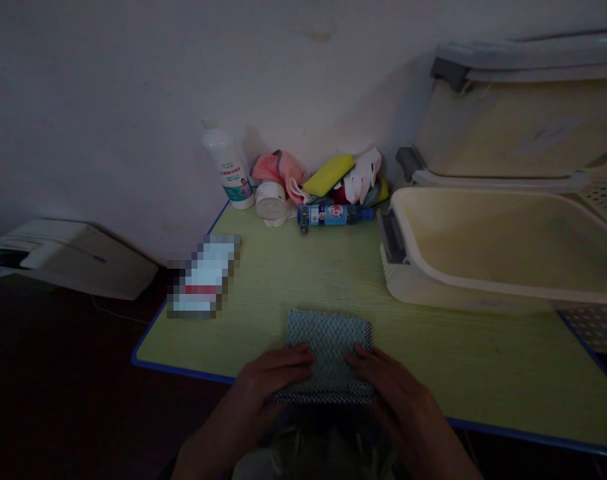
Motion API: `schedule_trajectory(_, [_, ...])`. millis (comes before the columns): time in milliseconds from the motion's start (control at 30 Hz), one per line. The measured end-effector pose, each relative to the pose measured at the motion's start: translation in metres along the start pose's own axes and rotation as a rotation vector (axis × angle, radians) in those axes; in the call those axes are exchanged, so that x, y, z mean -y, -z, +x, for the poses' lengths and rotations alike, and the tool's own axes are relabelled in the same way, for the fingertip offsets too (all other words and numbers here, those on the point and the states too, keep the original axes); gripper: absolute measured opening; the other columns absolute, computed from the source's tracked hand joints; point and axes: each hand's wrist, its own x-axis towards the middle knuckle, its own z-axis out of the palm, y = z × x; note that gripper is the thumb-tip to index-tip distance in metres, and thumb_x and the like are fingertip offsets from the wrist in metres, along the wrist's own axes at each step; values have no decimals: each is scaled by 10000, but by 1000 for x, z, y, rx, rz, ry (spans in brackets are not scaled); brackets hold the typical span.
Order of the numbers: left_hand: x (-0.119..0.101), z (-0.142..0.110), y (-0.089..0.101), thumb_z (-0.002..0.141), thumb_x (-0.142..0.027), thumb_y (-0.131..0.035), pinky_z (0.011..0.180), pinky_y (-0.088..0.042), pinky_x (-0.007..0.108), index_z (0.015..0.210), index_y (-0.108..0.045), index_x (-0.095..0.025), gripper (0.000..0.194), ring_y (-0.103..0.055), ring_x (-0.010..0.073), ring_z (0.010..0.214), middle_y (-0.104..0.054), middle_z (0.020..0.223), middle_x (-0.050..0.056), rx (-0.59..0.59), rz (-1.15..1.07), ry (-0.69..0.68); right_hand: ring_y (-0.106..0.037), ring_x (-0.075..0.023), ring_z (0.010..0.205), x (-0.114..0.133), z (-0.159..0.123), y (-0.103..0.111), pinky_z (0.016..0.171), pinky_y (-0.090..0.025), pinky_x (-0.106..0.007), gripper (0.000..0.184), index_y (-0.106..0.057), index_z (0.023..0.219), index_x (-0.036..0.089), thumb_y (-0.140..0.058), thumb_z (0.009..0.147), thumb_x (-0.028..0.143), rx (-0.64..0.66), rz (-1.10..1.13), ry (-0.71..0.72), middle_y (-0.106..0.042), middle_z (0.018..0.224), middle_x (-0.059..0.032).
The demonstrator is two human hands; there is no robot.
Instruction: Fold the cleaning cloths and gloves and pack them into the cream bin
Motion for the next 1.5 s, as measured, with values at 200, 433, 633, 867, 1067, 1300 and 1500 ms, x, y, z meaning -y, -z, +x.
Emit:
schedule_trajectory(200, [-6,25,-1,773,-240,-567,702,-512,280,800,-713,-176,161,-660,171,726,-728,768,29,-245,-279,454,-654,-173,641,5,17,-9,564,-519,-265,200,-617,814,182,-453,870,282,-181,201,-346,-691,726,-52])
schedule_trajectory(433, [-12,45,-9,808,-417,-462,523,-324,238,582,-533,-166,345,-483,131,509,-523,505,-8,-426,-63,569,-557,-150,449,5,37,-14,444,-383,-240,296,-548,680,192,-424,841,407,-186,157,-553,-600,526,-13])
schedule_trajectory(633, [-15,58,-10,817,-390,-447,541,-287,252,586,-492,-179,316,-456,139,505,-458,501,-12,-428,121,605,-564,-165,449,4,40,-12,447,-358,-250,294,-522,704,193,-388,852,408,-146,91,-588,-597,528,-19])
schedule_trajectory(867, [-14,58,-2,833,-383,-471,473,-256,218,968,-594,-185,269,-438,130,455,-406,470,-67,-387,23,539,-608,-178,489,2,38,-15,450,-420,-265,314,-569,889,157,-338,914,368,-174,19,-502,-642,609,-40])
schedule_trajectory(1067, [-8,50,2,859,-349,-463,592,-413,226,950,-640,-189,256,-591,133,623,-682,760,12,-316,-117,413,-656,-161,680,-2,36,-15,596,-529,-272,285,-606,1028,182,-348,924,241,-150,49,-305,-656,875,-71])
schedule_trajectory(1300, [-5,46,2,858,-348,-474,593,-426,215,916,-661,-186,254,-598,132,643,-698,793,14,-288,-152,372,-644,-142,684,-1,35,-14,600,-519,-241,231,-610,923,173,-390,924,242,-206,92,-253,-637,797,-54])
schedule_trajectory(1500, [-9,44,2,867,-328,-460,571,-400,217,838,-659,-170,256,-592,135,616,-682,708,12,-277,-57,400,-609,-133,601,0,33,-13,541,-469,-237,236,-537,783,185,-362,928,250,-195,88,-289,-610,695,-30])
